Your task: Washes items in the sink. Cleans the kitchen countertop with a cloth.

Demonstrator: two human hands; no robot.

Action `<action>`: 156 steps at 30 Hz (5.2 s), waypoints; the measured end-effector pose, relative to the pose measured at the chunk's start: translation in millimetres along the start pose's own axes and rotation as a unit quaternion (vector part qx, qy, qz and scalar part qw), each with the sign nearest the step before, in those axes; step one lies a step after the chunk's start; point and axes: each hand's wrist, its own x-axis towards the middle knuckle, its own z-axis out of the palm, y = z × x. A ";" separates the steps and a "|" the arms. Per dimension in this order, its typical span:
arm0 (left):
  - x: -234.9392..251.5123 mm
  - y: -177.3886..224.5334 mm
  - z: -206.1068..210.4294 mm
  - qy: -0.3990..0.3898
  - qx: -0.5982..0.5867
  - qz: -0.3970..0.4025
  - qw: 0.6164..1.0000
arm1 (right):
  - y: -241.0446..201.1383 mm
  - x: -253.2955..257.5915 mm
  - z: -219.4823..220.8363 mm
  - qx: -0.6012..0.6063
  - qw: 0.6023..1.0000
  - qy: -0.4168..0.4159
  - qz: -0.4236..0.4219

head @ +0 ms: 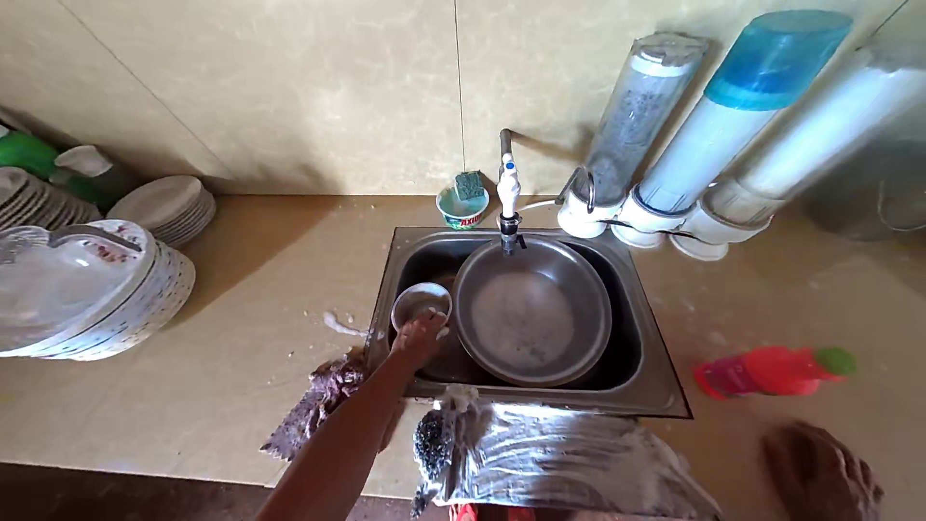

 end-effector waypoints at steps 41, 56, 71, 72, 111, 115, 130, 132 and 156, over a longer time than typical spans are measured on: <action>-20.4 4.1 8.2 -0.124 0.074 -0.043 0.989 | -397.5 101.4 140.5 0.491 0.618 -0.574 0.218; 18.1 10.9 46.7 -0.218 -0.073 -0.056 0.972 | -225.5 154.5 166.9 0.133 0.903 -0.332 0.240; 20.1 -7.7 36.6 -0.028 -0.471 -0.125 0.873 | -370.7 102.7 137.5 0.477 0.598 -0.611 0.203; 18.1 -7.1 37.0 -0.024 -0.515 -0.125 0.847 | -381.5 101.5 128.1 0.463 0.620 -0.608 0.177; 45.4 5.0 59.1 -0.251 -0.047 -0.030 0.966 | -242.1 109.3 119.8 0.117 0.891 -0.427 0.102; 40.5 -7.9 50.0 -0.153 -0.021 0.027 0.988 | -241.5 111.7 121.4 0.095 0.889 -0.444 0.063; 15.4 -9.4 23.7 0.319 -0.675 -0.155 0.647 | -240.3 119.0 152.5 0.214 0.859 -0.392 0.251; 11.5 -11.6 25.1 0.282 -0.482 -0.136 0.818 | -242.0 123.9 153.8 0.275 0.819 -0.361 0.352; 40.7 -5.4 58.1 -0.189 -0.017 0.028 0.981 | -288.8 108.5 71.3 0.174 0.910 -0.376 0.021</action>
